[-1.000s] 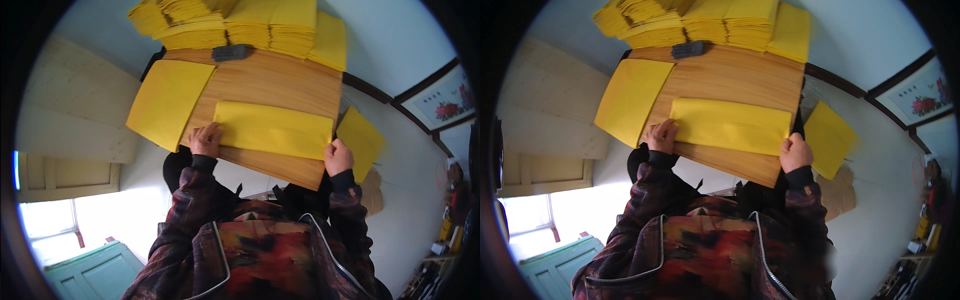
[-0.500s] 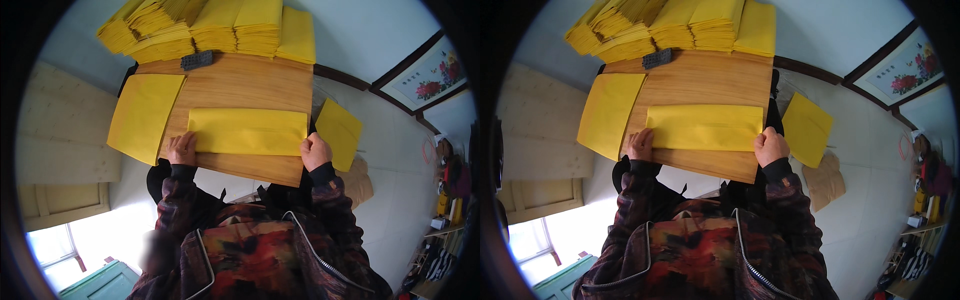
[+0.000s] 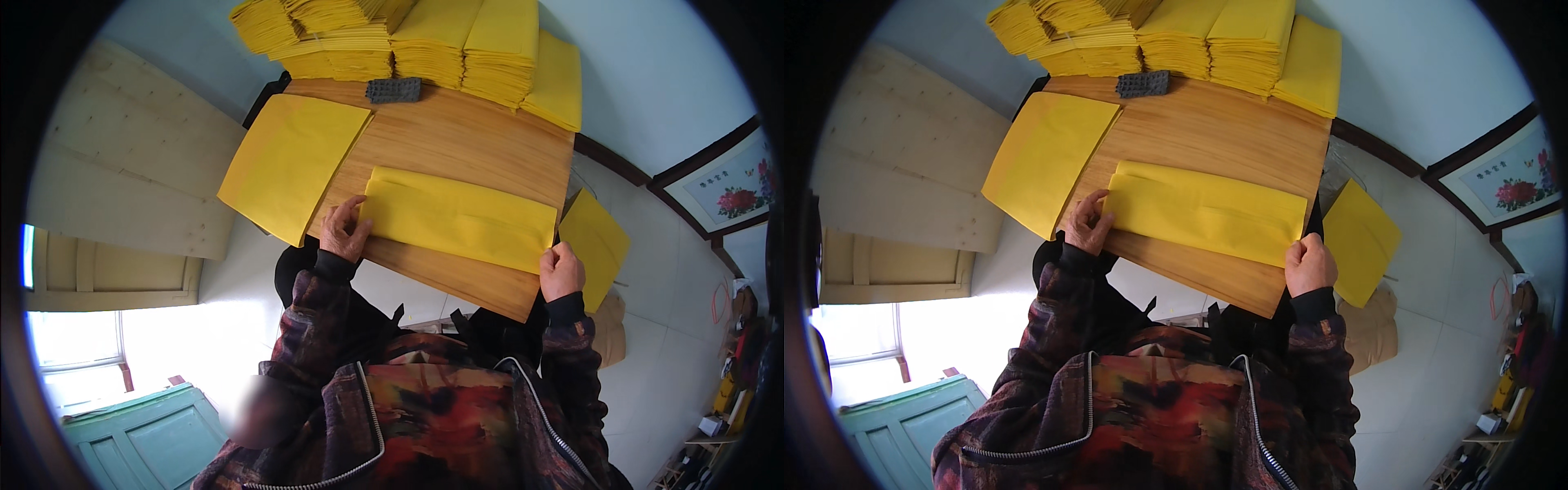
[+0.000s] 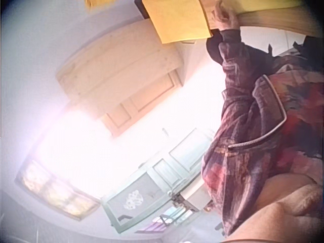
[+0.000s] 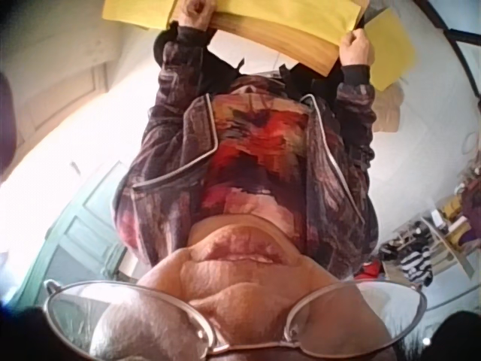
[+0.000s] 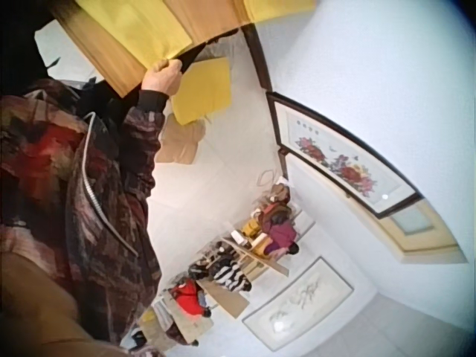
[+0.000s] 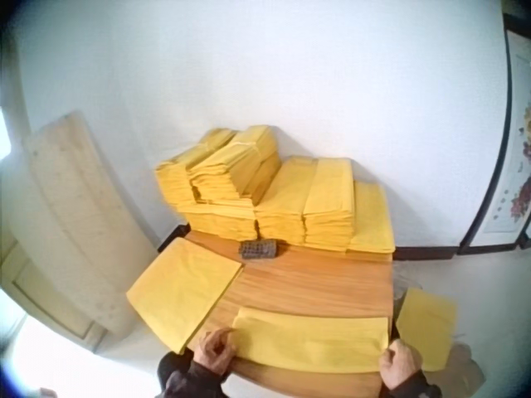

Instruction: The person repeatedly folds yellow paper sheets by hand on a low wooden table, aligning edges and pressing creases. Folded sheets are stacked into a growing pile on the table.

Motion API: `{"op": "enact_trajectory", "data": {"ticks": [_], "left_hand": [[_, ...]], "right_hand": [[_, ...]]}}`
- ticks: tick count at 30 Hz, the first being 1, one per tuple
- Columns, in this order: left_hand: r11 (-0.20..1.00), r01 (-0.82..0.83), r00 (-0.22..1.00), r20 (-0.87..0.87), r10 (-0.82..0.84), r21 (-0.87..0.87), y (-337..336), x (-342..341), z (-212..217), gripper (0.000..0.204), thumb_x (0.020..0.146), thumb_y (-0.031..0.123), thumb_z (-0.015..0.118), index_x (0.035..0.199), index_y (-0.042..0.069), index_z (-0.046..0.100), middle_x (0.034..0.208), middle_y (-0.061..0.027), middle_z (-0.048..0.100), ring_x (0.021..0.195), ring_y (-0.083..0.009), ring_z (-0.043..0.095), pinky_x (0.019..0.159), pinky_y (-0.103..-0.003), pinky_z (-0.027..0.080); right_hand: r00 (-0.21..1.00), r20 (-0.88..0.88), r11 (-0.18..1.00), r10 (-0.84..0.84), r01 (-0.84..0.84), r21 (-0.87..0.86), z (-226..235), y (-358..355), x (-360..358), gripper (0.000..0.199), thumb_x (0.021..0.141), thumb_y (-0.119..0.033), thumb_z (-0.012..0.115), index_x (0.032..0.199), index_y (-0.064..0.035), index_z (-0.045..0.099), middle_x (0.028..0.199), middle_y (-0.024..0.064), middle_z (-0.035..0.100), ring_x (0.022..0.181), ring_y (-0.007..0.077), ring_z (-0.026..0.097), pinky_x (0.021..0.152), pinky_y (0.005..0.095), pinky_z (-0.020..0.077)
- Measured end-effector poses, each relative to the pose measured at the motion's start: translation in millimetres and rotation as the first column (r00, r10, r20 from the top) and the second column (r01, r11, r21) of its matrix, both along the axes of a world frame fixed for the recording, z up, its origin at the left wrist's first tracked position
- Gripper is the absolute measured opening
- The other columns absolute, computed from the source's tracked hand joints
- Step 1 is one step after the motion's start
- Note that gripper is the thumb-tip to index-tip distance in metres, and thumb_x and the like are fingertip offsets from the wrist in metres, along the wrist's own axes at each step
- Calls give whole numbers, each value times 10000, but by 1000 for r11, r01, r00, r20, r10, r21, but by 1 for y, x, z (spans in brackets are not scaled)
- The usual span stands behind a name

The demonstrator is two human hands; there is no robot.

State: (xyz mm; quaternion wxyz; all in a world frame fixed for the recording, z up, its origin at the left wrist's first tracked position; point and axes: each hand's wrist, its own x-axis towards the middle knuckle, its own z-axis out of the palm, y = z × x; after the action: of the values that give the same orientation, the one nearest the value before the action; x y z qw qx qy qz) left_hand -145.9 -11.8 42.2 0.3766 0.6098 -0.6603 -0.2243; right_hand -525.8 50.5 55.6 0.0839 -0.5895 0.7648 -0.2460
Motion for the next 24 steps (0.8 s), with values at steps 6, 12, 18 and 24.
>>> {"op": "enact_trajectory", "data": {"ticks": [6,12,18,24], "left_hand": [[999,-38,999,16,37,36,-3,-2,-4,361,726,126,697,1078,84,630,684,-50,539,679,-213,525,636,-343,452],[994,-102,993,67,100,30,-3,-4,-11,347,737,131,691,1074,93,616,684,-59,563,734,-243,548,683,-380,453],[983,-181,980,95,177,38,-2,-10,-14,336,760,125,682,1084,104,594,730,-96,551,734,-267,539,669,-393,452],[988,-153,972,178,153,-16,-1,-15,-9,251,787,113,665,1030,92,603,672,-63,517,701,-239,511,639,-372,439]], "right_hand": [[1000,-18,1000,15,-16,-25,1,1,1,187,823,-171,591,706,-52,505,655,149,582,643,371,576,551,476,431],[1000,-23,999,10,-11,-37,-1,1,1,177,825,-168,589,719,-52,508,658,156,582,647,379,575,554,479,430],[999,-38,998,12,-14,-63,-7,-2,2,193,840,-198,560,714,-64,499,623,176,570,601,403,569,528,518,422],[999,6,998,-37,37,-42,-10,-1,1,160,803,-188,593,735,-62,520,615,167,578,588,384,573,530,505,445]]}}
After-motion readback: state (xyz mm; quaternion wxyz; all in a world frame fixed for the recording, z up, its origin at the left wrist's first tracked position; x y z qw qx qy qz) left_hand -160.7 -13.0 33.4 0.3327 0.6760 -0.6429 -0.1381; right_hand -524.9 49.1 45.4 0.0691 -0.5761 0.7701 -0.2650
